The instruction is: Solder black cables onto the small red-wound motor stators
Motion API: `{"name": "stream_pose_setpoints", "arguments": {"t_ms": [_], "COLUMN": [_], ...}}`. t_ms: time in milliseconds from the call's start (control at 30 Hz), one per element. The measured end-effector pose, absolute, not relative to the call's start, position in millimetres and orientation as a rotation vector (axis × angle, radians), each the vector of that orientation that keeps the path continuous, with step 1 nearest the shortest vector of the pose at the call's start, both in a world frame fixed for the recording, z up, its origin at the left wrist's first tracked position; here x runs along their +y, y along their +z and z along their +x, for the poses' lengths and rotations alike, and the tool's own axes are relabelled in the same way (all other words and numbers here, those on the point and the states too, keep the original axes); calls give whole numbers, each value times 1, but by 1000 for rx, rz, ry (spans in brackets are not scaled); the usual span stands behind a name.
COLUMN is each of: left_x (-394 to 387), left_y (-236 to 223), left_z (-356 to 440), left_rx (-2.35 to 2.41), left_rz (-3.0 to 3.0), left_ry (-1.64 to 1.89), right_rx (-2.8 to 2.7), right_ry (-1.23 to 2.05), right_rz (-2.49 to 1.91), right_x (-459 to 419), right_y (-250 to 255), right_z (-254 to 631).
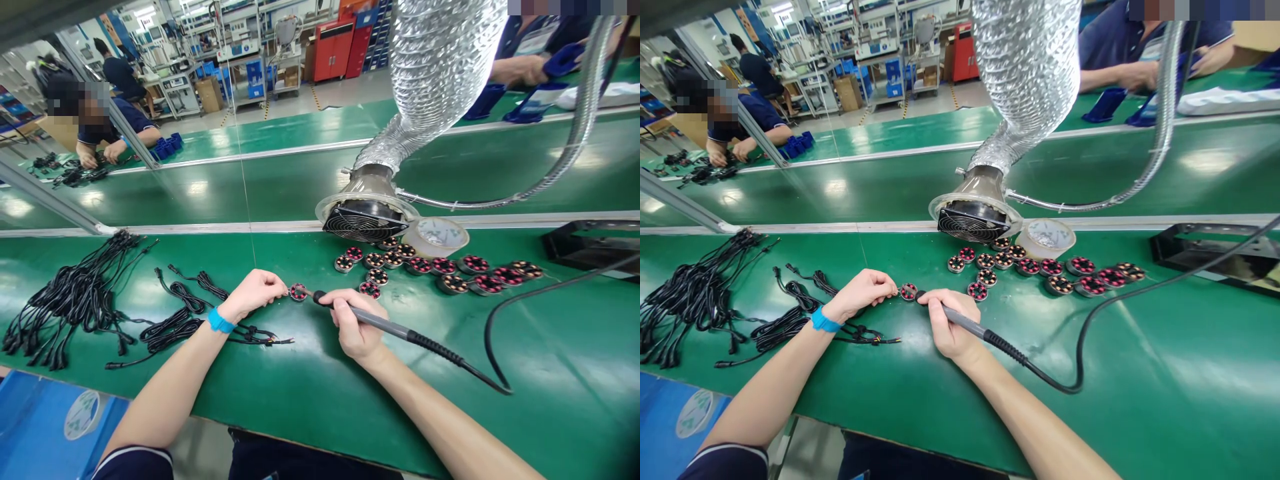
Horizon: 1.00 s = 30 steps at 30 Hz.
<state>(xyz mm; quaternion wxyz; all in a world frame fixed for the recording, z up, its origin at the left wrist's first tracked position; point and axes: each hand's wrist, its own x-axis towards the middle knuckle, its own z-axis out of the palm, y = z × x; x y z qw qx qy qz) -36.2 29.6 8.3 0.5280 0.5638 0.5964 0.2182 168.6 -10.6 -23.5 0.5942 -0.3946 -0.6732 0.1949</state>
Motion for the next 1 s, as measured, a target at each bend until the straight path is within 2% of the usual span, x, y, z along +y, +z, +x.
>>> {"name": "stream_pose_setpoints", "arguments": {"t_ms": [1000], "left_x": [28], "left_y": [14], "left_z": [-35], "left_rx": [1417], "left_rz": [1322], "left_ry": [516], "right_rx": [-1457], "right_ry": [605], "right_rz": [-942], "right_x": [-12], "right_y": [-30], "right_z": [167]}}
